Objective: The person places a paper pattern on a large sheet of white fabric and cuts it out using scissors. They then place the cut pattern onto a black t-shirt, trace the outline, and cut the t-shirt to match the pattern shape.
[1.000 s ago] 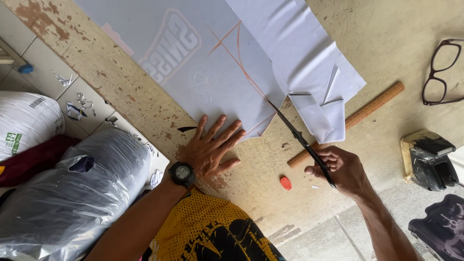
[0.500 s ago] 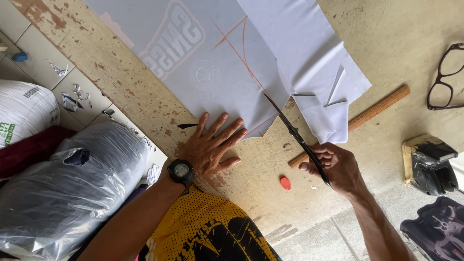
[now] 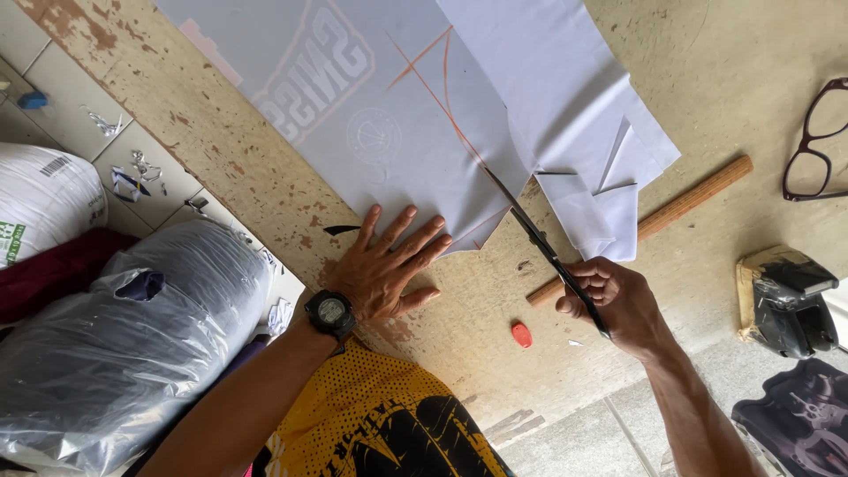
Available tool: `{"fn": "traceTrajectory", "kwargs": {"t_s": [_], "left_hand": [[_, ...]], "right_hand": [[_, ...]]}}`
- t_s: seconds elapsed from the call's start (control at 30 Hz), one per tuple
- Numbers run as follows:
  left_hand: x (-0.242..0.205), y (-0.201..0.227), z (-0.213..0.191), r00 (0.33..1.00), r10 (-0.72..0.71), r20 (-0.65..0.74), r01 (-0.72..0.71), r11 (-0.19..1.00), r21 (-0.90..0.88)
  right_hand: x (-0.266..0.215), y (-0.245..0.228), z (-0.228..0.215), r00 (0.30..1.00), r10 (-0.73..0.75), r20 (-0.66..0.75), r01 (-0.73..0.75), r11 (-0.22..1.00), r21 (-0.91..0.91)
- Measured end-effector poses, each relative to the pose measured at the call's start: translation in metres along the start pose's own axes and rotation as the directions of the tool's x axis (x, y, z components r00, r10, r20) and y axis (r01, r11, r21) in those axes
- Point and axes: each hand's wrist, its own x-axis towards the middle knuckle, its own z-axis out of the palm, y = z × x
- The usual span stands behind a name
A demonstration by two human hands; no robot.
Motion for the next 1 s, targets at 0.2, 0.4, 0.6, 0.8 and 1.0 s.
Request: {"fn": "traceTrajectory", "kwargs": {"t_s": [0.2,0.4,0.6,0.8,1.0], "left_hand": [[-0.001,0.001,-0.002,1.0,-0.004,0.011,0.004,1.0,0.009],[-0.001,0.001,-0.002,1.0,0.003,0.016,-0.003,1.0,0.0],[0.0,0.002,-0.002,1.0,0.003,-0.011,-0.003,1.0,0.001],[0.001,0.001,-0.002,0.999,-0.011,-0.053,0.009,1.0,-0.028],[0.0,0.0,0.0,0.999,-0.005,-0.047,0.004,1.0,-0.022]], "right_hand": [[0.004,-0.002,0.005,0.999,-0.047,-0.022,0.047,0.999,0.001],[0.0,-0.002,0.01,0.994,-0.05,-0.097,0.047,0.998,-0.034],[-0.003,-0.002,0.005,0.984,-0.088,-0.156,0.074,0.993,-0.094],[-0.003,-0.023,0.012,0.99,-0.039,-0.134,0.031,0.998,-0.057],[0.01,-0.013,0.017,0.997,-0.04,-0.064,0.034,0.996,-0.086]]}}
